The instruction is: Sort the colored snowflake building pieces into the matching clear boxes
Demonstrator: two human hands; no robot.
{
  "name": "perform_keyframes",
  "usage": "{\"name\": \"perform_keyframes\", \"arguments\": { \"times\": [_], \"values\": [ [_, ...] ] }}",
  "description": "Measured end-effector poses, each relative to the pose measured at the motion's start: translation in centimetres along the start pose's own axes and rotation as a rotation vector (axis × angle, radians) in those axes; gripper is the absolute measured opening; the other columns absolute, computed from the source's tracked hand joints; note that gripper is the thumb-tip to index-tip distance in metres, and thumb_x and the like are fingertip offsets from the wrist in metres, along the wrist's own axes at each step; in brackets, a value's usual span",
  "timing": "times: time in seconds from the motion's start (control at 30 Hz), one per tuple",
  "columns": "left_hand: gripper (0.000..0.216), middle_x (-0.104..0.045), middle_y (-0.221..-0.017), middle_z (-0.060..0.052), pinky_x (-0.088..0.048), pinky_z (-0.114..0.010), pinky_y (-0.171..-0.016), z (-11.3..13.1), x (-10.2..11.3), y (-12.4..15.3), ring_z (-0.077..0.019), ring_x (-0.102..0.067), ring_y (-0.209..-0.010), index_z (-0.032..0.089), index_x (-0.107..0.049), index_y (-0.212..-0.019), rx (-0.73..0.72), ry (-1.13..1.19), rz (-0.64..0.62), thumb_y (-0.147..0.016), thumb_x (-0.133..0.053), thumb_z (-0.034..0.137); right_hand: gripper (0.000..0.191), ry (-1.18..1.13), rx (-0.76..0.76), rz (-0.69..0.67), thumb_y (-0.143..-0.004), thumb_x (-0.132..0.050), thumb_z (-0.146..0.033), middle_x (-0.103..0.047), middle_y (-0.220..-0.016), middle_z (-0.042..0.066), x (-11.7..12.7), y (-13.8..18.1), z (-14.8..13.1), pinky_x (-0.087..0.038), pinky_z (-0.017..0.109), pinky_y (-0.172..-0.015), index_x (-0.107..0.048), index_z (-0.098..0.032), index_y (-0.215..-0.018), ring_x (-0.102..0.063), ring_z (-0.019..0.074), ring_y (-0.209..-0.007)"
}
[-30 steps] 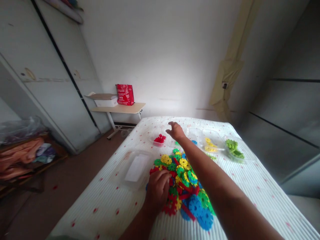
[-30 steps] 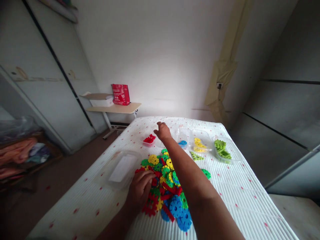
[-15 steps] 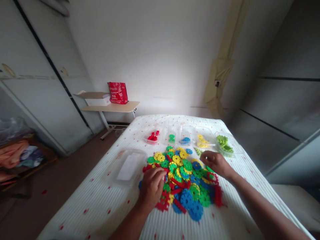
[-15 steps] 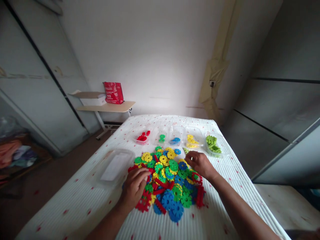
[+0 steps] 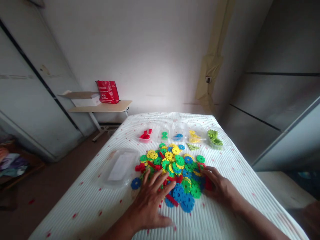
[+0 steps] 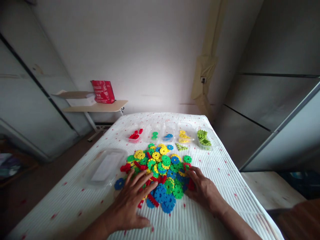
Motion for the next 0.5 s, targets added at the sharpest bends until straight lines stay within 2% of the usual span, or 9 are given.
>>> {"name": "perform_keyframes", "arguments": {
  "times": [0.17,0.33,0.5],
  "values": [
    [0.076,-0.039,-0.145,-0.010,-0.022,-0.065,-0.104,-0.1,-1.6,-0.8,-0.0368,-0.036,-0.129,0.031,-0.039,-0.139,0.074,-0.033,0.014,-0.073,-0.058,0.063,0.039,-0.019,0.070,-0.001,-0.076,-0.060,-0.028,-0.051,-0.127,0.009,0.1,-2.5,-0.8,-0.055,0.031,-0.080,-0.056,-0.025,-0.115,-0.064,0.0209,-0.096],
    [0.072,-0.040,-0.144,-0.013,-0.027,-0.062,-0.104,-0.4,-2.2,-2.9,-0.0363,-0.037,-0.129,0.028,-0.043,-0.136,0.083,-0.019,0.029,-0.074,-0.061,0.058,0.039,-0.041,0.187,0.017,-0.079,-0.059,-0.029,-0.047,-0.132,0.014,0.1,-4.6,-2.4,-0.054,0.035,-0.085,-0.055,-0.021,-0.118,-0.060,0.0242,-0.106],
    [0.057,-0.041,-0.141,-0.016,-0.034,-0.055,-0.105,-0.7,-2.4,-4.9,-0.0332,-0.040,-0.128,0.021,-0.048,-0.132,0.087,-0.008,0.097,-0.081,-0.058,0.044,0.040,-0.066,0.237,0.063,-0.081,-0.059,-0.030,-0.045,-0.133,0.016,0.0,-7.6,-3.9,-0.053,0.036,-0.087,-0.053,-0.019,-0.120,-0.059,0.0248,-0.109]
  ]
}}
Point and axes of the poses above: each hand's wrist, its own y-axis away from the middle knuckle, its own x-axis out of the back of the hand, z = x × y, the point moved 5 cm from there along -y, towards the middle knuckle
